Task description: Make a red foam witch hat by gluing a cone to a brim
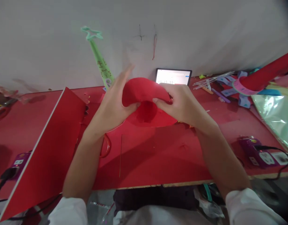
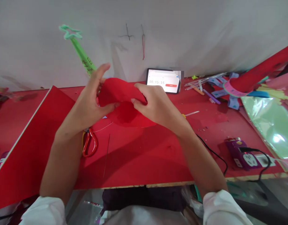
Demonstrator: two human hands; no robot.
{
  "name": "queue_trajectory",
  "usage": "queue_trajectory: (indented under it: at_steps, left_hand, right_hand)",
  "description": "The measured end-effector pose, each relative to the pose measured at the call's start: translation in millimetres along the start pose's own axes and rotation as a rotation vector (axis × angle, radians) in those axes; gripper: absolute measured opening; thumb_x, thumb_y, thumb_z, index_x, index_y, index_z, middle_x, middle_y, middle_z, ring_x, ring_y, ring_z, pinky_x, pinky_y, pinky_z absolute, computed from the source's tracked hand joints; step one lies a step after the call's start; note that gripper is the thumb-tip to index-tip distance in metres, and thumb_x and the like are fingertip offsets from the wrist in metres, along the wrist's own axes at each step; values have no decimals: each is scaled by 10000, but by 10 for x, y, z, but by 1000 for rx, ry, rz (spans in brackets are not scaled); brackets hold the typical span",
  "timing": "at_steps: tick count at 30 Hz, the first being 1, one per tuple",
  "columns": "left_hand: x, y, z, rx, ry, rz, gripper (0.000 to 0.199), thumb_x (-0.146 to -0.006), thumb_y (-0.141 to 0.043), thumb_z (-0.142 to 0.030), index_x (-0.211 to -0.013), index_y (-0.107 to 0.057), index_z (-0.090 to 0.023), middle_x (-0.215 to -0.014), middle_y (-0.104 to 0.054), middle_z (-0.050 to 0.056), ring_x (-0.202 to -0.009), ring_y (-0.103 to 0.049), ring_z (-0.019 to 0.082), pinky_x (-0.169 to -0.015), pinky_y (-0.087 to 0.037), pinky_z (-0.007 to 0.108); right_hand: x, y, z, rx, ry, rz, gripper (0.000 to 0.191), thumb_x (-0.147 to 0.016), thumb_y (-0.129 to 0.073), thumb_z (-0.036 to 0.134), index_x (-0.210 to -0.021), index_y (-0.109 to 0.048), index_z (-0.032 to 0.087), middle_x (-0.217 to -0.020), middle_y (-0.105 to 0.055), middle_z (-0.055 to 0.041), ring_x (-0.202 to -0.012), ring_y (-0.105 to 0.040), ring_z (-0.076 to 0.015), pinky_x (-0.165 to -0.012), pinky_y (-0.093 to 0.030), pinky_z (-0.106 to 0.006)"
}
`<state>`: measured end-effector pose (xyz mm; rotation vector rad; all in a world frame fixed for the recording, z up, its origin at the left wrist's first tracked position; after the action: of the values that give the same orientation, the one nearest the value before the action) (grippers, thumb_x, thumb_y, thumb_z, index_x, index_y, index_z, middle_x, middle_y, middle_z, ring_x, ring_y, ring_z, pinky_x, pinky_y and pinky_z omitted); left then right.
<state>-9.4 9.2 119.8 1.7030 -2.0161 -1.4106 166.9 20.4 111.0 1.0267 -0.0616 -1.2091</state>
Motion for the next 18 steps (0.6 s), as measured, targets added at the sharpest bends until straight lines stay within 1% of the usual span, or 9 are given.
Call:
queue_trajectory:
  at_steps: [3, 6, 8, 10, 13, 18]
  left_hand:
    - [-7, -70, 44, 7, 13, 53, 849, -967, -732, -332, -1699, -303, -326, -1789, -366, 11, -1635, -388, 330, -1347, -395, 564]
    - [-20, -98, 53, 12, -20, 50, 818, -971, -714, -294, -1691, -325, -307, -1788, -363, 65, -1663, -350, 332, -1345, -386, 565]
    - [-25, -119, 85, 18, -20, 54, 828, -969, -722, -285, -1692, -319, -311, -1786, -363, 84, -1649, -378, 338, -1324, -414, 567]
    - [-26, -142, 123, 38, -8, 67, 832, -972, -725, -295, -1694, -313, -331, -1781, -374, 95, -1612, -440, 353, -1284, -464, 574]
    - [-24, -172, 158, 85, 17, 92, 825, -977, -724, -333, -1694, -318, -365, -1761, -412, 90, -1558, -516, 366, -1247, -506, 586]
    - [-21, -207, 196, 171, 87, 132, 823, -967, -736, -409, -1689, -343, -387, -1774, -393, 42, -1588, -471, 383, -1284, -463, 607]
  right_hand:
    - [-9, -18, -16, -58, 7, 34, 115, -942, -667, 231, -836, -623, 230, -724, -613, 32, -657, -473, -150, -640, -392, -319]
    - [-12, -34, -36, -110, 21, 52, 67, -930, -660, 202, -865, -657, 214, -755, -656, 30, -671, -521, -145, -637, -391, -297]
    - [-10, -53, -53, -132, 29, 68, 47, -932, -664, 208, -886, -674, 208, -788, -687, 24, -694, -556, -148, -646, -394, -289]
    - [-9, -71, -71, -141, 28, 89, 45, -939, -670, 224, -899, -680, 205, -805, -701, 22, -702, -565, -149, -655, -394, -288]
    - [-15, -78, -84, -135, 17, 120, 70, -946, -671, 241, -888, -668, 202, -793, -683, 24, -685, -541, -143, -656, -380, -290]
    - [-26, -62, -103, -98, 0, 152, 119, -966, -640, 273, -881, -657, 192, -794, -667, 4, -710, -534, -160, -677, -377, -307]
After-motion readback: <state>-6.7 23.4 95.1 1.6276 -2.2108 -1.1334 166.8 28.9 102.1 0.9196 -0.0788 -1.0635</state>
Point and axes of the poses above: each hand's wrist, its own x-axis away from the middle knuckle, its own y-axis out of the back of the hand, z = x × y, the point moved 9 cm from there along -x, towards the middle knuckle
